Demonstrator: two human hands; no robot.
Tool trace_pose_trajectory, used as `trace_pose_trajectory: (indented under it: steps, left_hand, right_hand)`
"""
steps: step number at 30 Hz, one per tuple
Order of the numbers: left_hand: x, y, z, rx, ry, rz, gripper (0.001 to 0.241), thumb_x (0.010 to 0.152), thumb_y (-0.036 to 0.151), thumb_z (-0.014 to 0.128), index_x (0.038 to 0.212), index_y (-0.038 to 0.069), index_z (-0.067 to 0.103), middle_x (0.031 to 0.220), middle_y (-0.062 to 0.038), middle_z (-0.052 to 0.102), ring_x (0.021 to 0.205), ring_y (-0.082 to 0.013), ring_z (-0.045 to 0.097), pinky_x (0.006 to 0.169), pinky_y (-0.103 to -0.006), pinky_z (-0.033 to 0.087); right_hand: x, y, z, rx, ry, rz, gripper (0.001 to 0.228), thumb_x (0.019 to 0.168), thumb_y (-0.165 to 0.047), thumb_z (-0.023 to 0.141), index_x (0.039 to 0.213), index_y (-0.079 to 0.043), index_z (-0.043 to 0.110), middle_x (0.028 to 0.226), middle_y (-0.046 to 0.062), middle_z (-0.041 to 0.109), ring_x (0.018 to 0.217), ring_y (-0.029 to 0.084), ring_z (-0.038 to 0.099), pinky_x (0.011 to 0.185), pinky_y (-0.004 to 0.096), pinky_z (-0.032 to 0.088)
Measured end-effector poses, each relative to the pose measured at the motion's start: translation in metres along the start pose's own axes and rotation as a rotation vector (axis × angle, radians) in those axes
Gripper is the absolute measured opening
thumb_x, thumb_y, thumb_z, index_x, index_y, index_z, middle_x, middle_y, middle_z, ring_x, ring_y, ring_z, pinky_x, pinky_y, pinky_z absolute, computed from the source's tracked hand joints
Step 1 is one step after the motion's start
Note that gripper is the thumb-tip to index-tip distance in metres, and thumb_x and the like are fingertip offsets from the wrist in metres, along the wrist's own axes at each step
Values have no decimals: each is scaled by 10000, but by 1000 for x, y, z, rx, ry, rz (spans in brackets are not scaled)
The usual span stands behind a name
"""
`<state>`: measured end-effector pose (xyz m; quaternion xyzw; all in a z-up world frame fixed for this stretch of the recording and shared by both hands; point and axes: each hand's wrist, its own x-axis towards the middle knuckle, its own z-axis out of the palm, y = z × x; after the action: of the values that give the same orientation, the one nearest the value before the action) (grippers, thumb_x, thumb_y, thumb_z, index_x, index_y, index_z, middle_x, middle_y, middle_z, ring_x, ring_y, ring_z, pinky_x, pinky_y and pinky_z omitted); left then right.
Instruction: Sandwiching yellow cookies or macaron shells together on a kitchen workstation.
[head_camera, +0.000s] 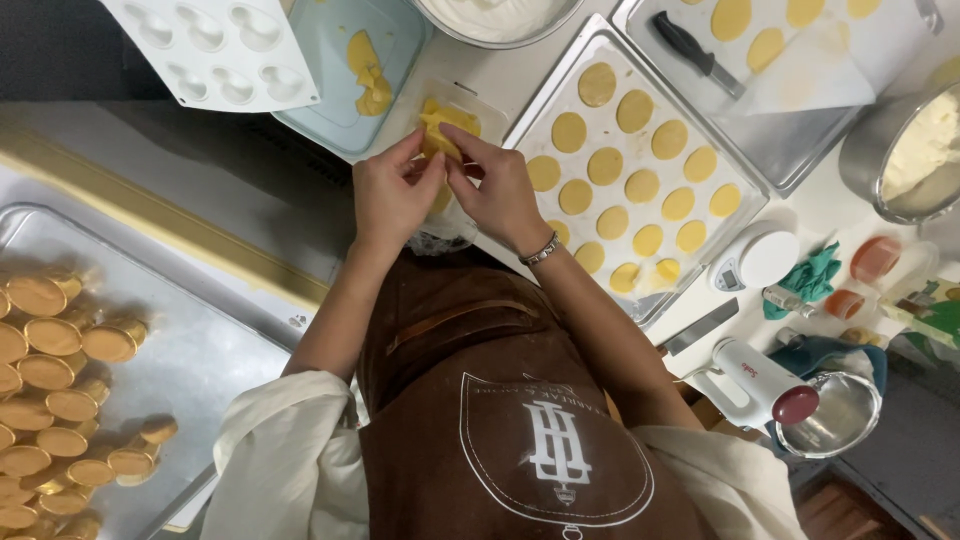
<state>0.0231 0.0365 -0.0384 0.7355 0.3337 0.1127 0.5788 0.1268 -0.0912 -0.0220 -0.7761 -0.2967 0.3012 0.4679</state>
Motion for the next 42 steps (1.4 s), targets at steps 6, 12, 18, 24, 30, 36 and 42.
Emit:
trace_pose_trajectory:
  steps: [6, 12, 18, 24, 30, 36, 42]
  left_hand:
    - [2, -1, 3, -38, 25, -28, 403, 869, 142, 790, 1196, -77, 701, 979, -162, 800, 871, -159, 796, 762, -274, 619]
    - [13, -46, -4, -87, -9, 31, 330, 897, 107, 790, 1164, -59, 689, 970, -120, 775, 859, -140, 757, 761, -281, 611]
    - [69, -93, -39, -267, -21, -156, 229, 998, 131, 779, 1140, -19, 682, 992, -57, 729, 850, -99, 694, 745, -271, 594]
    - [102, -95, -41, 223, 129, 52, 260, 952, 109, 813, 1141, -28, 700, 974, -132, 756, 846, -241, 735, 747, -363, 588]
    - [92, -109, -35, 712, 185, 414, 292, 960, 55, 714, 1226, -49, 654, 1319, -209, 587, 1143, -386, 630, 943, -446, 571]
    - [52, -55, -43, 561, 76, 302, 100, 1002, 88, 717, 1085, 32, 719, 1381, -140, 566, 1288, -369, 553, 1016, -443, 528]
    - [47, -50, -17, 784, -201, 562, 132, 865, 115, 720, 988, 89, 757, 1567, -111, 443, 1432, -330, 438, 1161, -504, 397]
  right_hand:
    - [0, -1, 5, -21, -11, -50, 437, 917, -18, 721, 1346, -55, 646, 1142, 156, 771, 982, 227, 797, 871, 313, 659]
    - [12, 2, 4, 128, -10, 27, 432, 911, -11, 696, 1339, -36, 642, 1260, 149, 732, 1078, 234, 749, 880, 319, 661]
    - [40, 37, -26, 69, 33, 51, 313, 986, -47, 664, 1299, -44, 666, 1229, 99, 738, 1062, 180, 752, 934, 290, 652]
    - [48, 25, -19, -506, -103, -261, 201, 898, -11, 724, 1096, -37, 746, 1175, 108, 728, 918, 288, 745, 826, 367, 618]
    - [51, 36, 21, -894, -145, -550, 406, 816, -102, 660, 1203, 21, 659, 1273, 177, 648, 1161, 327, 645, 833, 352, 585]
    - [59, 55, 24, -952, -255, -488, 385, 819, -163, 667, 1165, 6, 651, 1162, 128, 650, 1109, 313, 614, 926, 372, 576]
    - [53, 51, 1, -778, -229, -434, 176, 842, -66, 656, 1014, -67, 692, 1027, 84, 710, 961, 290, 678, 810, 401, 585]
